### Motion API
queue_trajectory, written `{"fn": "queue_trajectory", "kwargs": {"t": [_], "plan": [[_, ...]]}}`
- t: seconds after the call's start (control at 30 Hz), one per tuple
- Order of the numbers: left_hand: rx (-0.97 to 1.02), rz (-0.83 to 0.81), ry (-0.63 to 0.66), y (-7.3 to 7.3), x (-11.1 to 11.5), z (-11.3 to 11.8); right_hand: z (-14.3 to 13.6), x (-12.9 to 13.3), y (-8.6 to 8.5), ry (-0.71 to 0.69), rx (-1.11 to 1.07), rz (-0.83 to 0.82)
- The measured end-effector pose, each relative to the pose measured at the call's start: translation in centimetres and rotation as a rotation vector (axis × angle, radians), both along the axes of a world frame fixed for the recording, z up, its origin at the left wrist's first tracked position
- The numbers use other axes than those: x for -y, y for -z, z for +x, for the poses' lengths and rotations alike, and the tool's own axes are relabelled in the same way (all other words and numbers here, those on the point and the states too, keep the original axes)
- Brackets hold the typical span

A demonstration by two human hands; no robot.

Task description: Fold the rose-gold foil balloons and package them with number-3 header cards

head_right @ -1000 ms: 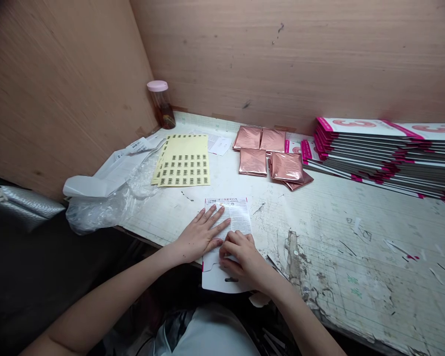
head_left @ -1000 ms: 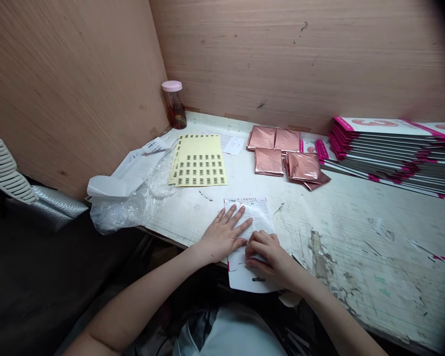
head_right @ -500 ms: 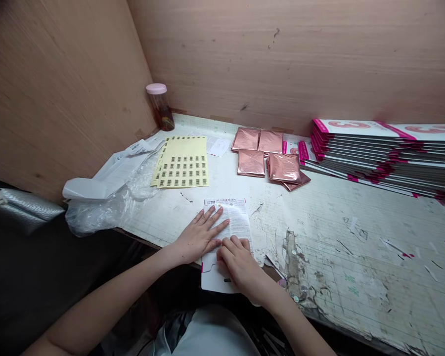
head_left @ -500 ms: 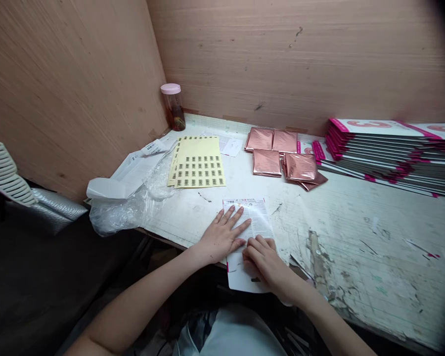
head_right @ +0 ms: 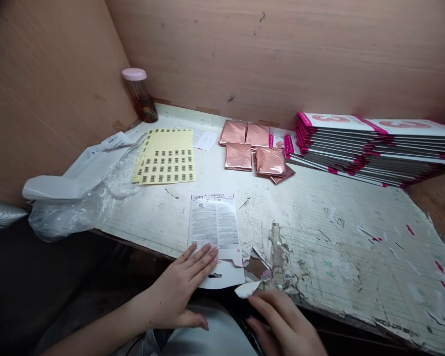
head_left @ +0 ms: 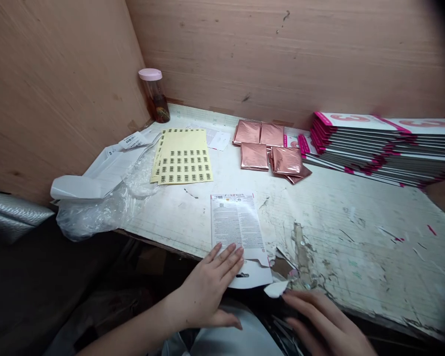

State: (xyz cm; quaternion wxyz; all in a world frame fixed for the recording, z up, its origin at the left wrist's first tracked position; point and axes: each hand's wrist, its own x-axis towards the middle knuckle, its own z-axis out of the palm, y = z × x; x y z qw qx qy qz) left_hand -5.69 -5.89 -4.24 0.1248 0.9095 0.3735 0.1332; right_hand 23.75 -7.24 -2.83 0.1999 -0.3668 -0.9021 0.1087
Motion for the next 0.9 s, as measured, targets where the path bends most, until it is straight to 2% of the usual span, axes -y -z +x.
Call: {"fn": "queue_trajectory", "kwargs": {"t": [0.1, 0.17, 0.23, 0.3, 0.43, 0.5, 0.57, 0.67, 0.73, 0.83, 0.9], "plan": [[0.009, 0.185, -0.001, 1.3, 0.6, -0.6, -5.0, -2.3, 0.8, -0.076, 0.041, 0.256], [0.139, 0.28, -0.038, 2.0, 0.6, -1.0, -6.8, -3.2, 1.6, -0.114, 0.029, 0.288], [0.293, 0.286, -0.15, 2.1, 0.7, -1.1, -7.3, -3.7, 1.9, -0.08, -0.038, 0.205], [0.395, 0.21, -0.317, 1.8, 0.7, -0.8, -7.4, -4.1, 1.7, 0.001, -0.126, 0.046], [0.434, 0.005, -0.595, 0.9, 0.2, 0.2, -8.0, -4.9, 1.0, 0.193, -0.209, -0.275], [0.402, -0.062, -0.668, 0.6, -0.3, 0.4, -8.4, -5.2, 1.1, 0.26, -0.188, -0.331], [0.353, -0.112, -0.701, 0.4, -0.8, 0.5, -8.8, -5.5, 1.5, 0.316, -0.172, -0.313], [0.256, -0.126, -0.71, 0.0, -1.2, 0.5, -9.0, -5.4, 2.0, 0.354, -0.161, -0.256], [0.194, 0.0, -0.642, 0.1, -1.2, 0.6, -9.1, -5.2, 2.3, 0.356, -0.128, -0.151], [0.14, 0.256, -0.311, 0.8, -0.9, 0.4, -9.0, -4.4, 2.9, 0.209, -0.045, 0.141], [0.102, 0.289, -0.133, 1.5, -0.5, -0.2, -8.6, -3.6, 3.2, 0.056, 0.024, 0.271]]}}
